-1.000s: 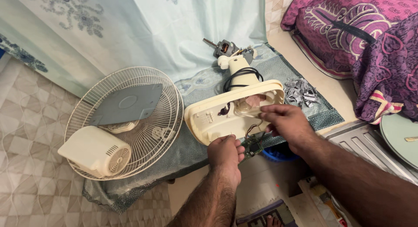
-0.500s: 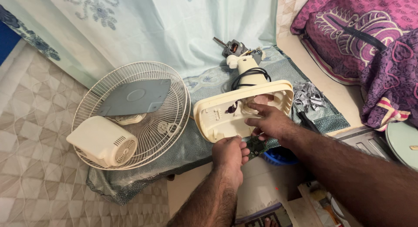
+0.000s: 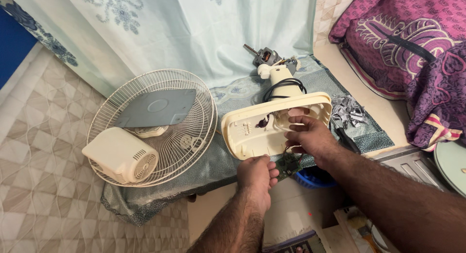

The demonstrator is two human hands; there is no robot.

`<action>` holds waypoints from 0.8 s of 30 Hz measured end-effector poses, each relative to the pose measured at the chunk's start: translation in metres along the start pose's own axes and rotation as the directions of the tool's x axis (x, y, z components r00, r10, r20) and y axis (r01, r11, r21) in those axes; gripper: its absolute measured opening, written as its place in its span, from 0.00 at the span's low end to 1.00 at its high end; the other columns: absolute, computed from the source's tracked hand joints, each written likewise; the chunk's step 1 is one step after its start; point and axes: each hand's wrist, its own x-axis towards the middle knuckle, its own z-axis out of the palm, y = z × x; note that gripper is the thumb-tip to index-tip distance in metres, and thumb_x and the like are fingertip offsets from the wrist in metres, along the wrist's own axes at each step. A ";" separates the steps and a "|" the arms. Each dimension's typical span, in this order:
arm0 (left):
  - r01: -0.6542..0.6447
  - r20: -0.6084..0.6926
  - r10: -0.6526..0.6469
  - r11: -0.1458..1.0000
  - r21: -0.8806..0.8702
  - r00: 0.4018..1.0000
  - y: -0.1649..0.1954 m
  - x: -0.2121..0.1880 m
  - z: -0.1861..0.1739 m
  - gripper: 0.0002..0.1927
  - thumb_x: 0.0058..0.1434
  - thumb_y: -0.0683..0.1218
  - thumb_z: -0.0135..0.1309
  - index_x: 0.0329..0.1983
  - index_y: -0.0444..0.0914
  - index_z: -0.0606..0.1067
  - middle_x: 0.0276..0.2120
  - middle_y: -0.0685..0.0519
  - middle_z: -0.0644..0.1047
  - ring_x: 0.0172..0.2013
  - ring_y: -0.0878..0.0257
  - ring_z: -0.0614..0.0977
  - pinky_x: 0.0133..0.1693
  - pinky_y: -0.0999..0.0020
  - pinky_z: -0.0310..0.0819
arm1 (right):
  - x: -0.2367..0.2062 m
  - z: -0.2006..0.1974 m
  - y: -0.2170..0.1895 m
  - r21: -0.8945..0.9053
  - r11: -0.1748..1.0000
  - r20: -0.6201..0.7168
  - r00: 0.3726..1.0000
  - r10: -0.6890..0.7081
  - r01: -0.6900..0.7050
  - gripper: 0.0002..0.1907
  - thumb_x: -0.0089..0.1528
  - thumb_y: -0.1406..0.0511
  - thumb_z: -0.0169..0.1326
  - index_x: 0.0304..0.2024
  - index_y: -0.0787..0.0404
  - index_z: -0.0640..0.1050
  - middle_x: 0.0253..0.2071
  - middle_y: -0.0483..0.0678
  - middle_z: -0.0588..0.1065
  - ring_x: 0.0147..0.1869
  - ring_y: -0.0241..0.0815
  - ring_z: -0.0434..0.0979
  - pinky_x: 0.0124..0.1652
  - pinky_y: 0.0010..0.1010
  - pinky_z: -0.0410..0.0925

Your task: The person services an electric table fan. They use a screwdriver to unscrew the fan housing, remove the circuit board, disconnect and reposition wires, handle small screws and components, and reseat the circuit board inside the housing.

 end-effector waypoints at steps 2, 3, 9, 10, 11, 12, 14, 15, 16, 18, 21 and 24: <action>-0.002 0.011 0.002 1.000 0.009 1.000 0.000 -0.001 -0.001 0.08 0.66 0.46 0.54 0.45 0.39 0.75 0.32 0.54 0.79 0.28 0.66 0.78 0.30 0.70 0.72 | -0.001 0.000 -0.003 0.013 1.000 0.008 1.000 0.025 -0.025 0.37 0.56 0.72 0.60 0.69 0.57 0.67 0.62 0.50 0.73 0.39 0.41 0.81 0.39 0.33 0.76; -0.003 0.016 0.003 1.000 0.014 1.000 0.000 -0.002 -0.002 0.08 0.66 0.46 0.53 0.45 0.39 0.75 0.32 0.55 0.79 0.28 0.66 0.78 0.31 0.70 0.72 | -0.001 0.000 -0.004 0.019 0.999 0.011 0.999 0.037 -0.037 0.39 0.56 0.73 0.59 0.70 0.53 0.65 0.63 0.49 0.72 0.38 0.41 0.81 0.39 0.33 0.75; 0.000 0.004 0.000 1.000 0.002 1.000 0.003 -0.007 -0.001 0.09 0.66 0.47 0.54 0.46 0.39 0.75 0.32 0.55 0.79 0.28 0.66 0.78 0.31 0.70 0.72 | 0.000 -0.003 -0.007 0.074 0.989 0.063 0.990 0.124 -0.129 0.33 0.59 0.72 0.58 0.68 0.55 0.70 0.52 0.50 0.80 0.44 0.39 0.83 0.38 0.29 0.75; 0.002 -0.002 -0.002 1.000 -0.001 1.000 0.003 -0.008 -0.001 0.09 0.66 0.46 0.54 0.46 0.39 0.75 0.32 0.55 0.79 0.28 0.66 0.78 0.31 0.70 0.72 | -0.001 -0.003 -0.006 0.108 0.985 0.062 0.990 0.127 -0.133 0.32 0.60 0.72 0.58 0.67 0.55 0.71 0.51 0.49 0.80 0.44 0.39 0.83 0.38 0.28 0.75; 0.005 -0.007 -0.005 1.000 -0.001 1.000 0.004 -0.008 -0.001 0.09 0.66 0.46 0.54 0.47 0.39 0.75 0.32 0.54 0.79 0.28 0.66 0.78 0.31 0.69 0.72 | -0.001 -0.005 -0.004 0.143 0.980 0.060 0.990 0.130 -0.137 0.31 0.60 0.72 0.57 0.67 0.56 0.72 0.49 0.48 0.80 0.45 0.40 0.83 0.37 0.28 0.75; 0.007 -0.011 -0.007 1.000 -0.001 1.000 0.005 -0.009 0.000 0.09 0.66 0.46 0.53 0.47 0.39 0.75 0.32 0.54 0.79 0.28 0.66 0.78 0.31 0.69 0.72 | -0.002 -0.007 -0.003 0.179 0.974 0.058 0.990 0.132 -0.140 0.31 0.60 0.72 0.57 0.67 0.56 0.72 0.47 0.47 0.80 0.45 0.40 0.82 0.37 0.28 0.74; 0.011 -0.010 -0.011 1.000 0.021 1.000 0.005 -0.011 0.000 0.10 0.66 0.46 0.53 0.48 0.39 0.76 0.33 0.54 0.79 0.29 0.66 0.78 0.32 0.70 0.73 | -0.004 -0.008 0.000 0.269 0.956 0.064 0.993 0.101 -0.115 0.30 0.60 0.73 0.56 0.66 0.58 0.73 0.47 0.48 0.80 0.45 0.40 0.83 0.36 0.28 0.74; 0.014 -0.009 -0.014 0.999 0.032 1.000 0.005 -0.011 0.000 0.10 0.66 0.46 0.52 0.48 0.39 0.76 0.33 0.54 0.80 0.29 0.67 0.79 0.32 0.70 0.74 | -0.005 -0.008 0.002 0.313 0.944 0.065 0.994 0.086 -0.102 0.29 0.60 0.73 0.56 0.65 0.59 0.73 0.46 0.49 0.80 0.45 0.40 0.83 0.36 0.28 0.74; 0.009 -0.004 -0.009 0.999 0.035 1.000 0.004 -0.012 0.001 0.10 0.66 0.46 0.52 0.48 0.39 0.76 0.34 0.54 0.80 0.29 0.67 0.79 0.32 0.70 0.73 | -0.007 -0.009 0.004 0.345 0.935 0.065 0.996 0.068 -0.087 0.29 0.60 0.73 0.56 0.65 0.60 0.74 0.46 0.49 0.80 0.45 0.40 0.83 0.35 0.27 0.73; 0.000 0.008 0.000 0.999 0.042 1.000 0.003 -0.012 0.003 0.10 0.66 0.46 0.52 0.49 0.39 0.76 0.34 0.54 0.80 0.29 0.66 0.78 0.32 0.70 0.73 | -0.013 -0.011 0.009 0.407 0.912 0.061 0.998 0.032 -0.054 0.27 0.61 0.72 0.56 0.64 0.61 0.75 0.46 0.47 0.80 0.46 0.40 0.83 0.35 0.25 0.73; 0.007 0.020 -0.007 0.999 0.038 1.000 0.000 -0.012 0.008 0.10 0.66 0.46 0.53 0.48 0.39 0.76 0.34 0.54 0.80 0.29 0.67 0.78 0.31 0.71 0.72 | -0.022 -0.012 0.015 0.479 0.876 0.029 0.999 0.036 -0.046 0.23 0.62 0.71 0.56 0.62 0.61 0.77 0.47 0.47 0.79 0.45 0.39 0.82 0.35 0.24 0.73; -0.009 0.041 0.008 0.999 0.048 0.999 -0.004 -0.010 0.012 0.10 0.66 0.47 0.52 0.48 0.39 0.76 0.34 0.54 0.80 0.28 0.66 0.78 0.31 0.70 0.73 | -0.031 -0.013 0.020 0.530 0.847 -0.013 0.999 0.049 -0.035 0.21 0.63 0.70 0.56 0.59 0.60 0.78 0.50 0.44 0.80 0.46 0.38 0.81 0.33 0.24 0.71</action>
